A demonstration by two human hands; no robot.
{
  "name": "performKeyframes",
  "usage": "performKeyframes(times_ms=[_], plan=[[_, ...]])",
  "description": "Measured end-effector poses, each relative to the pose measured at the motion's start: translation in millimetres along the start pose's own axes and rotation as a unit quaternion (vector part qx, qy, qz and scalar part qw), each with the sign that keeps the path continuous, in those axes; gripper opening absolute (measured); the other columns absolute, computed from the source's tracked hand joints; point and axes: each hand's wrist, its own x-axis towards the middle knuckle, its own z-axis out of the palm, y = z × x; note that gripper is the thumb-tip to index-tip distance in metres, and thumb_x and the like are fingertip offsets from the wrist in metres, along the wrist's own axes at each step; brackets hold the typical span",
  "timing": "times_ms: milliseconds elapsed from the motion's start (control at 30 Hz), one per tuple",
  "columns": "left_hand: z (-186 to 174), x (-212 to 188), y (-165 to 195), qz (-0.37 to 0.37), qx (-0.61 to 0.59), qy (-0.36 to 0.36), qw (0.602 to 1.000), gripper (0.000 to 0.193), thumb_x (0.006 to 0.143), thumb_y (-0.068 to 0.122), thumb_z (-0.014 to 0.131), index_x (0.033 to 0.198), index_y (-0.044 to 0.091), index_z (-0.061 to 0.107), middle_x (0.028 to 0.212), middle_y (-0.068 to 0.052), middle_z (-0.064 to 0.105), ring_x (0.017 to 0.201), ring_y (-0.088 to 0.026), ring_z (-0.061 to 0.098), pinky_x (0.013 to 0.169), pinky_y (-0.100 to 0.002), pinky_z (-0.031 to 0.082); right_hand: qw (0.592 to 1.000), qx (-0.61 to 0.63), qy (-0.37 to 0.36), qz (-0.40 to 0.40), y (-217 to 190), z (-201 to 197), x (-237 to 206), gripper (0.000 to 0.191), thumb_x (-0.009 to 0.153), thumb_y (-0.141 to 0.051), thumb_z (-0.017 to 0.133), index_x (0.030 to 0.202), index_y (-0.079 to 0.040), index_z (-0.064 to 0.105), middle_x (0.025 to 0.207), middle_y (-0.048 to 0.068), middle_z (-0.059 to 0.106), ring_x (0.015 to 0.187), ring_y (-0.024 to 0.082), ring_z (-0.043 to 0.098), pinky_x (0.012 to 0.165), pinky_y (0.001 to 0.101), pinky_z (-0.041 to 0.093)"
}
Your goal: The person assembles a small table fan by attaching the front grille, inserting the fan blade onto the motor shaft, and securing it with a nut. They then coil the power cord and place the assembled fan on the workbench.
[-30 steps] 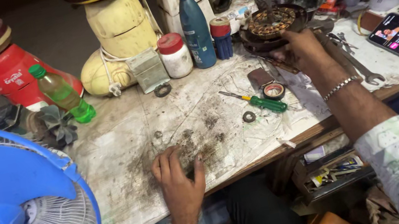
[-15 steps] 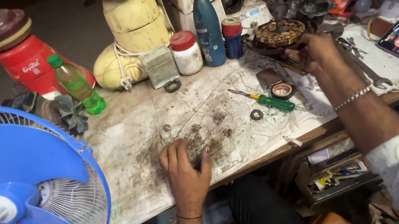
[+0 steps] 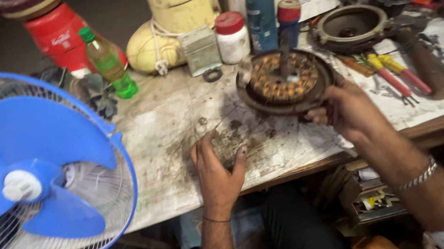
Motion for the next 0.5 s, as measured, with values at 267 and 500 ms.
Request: performKeyframes(times_ms=[267,500], plan=[[2,5,-23,-0.087,-0.101,0.065,0.989,0.076,0.095,0.022,0.075,0.155,-0.003,0.036,0.154,-0.026,0.049,0.145,-0.041,0.048,0.121,-0.048,0.037,0.993,-0.063,-0.032,0.097,56,50,-29,0.054,0.091,0.0,0.051,0.144,-0.007,0.041,0.101,0.011,0.069,0.062,0.024,0.071,0.056,0.0344,0.061],[-9,30,-32,-0.089,-0.008,-0.008,0.996,0.064,0.08,0.007,0.076,0.14,0.0,0.055,0.14,-0.023,0.061,0.13,-0.036,0.059,0.11,-0.043,0.046,0.973,-0.165,-0.077,0.144,57,62,-29,0.069,0.093,-0.006,0.052,0.156,-0.012,0.026,0.106,0.015,0.067,0.064,0.023,0.073,0.056,0.0347,0.063]])
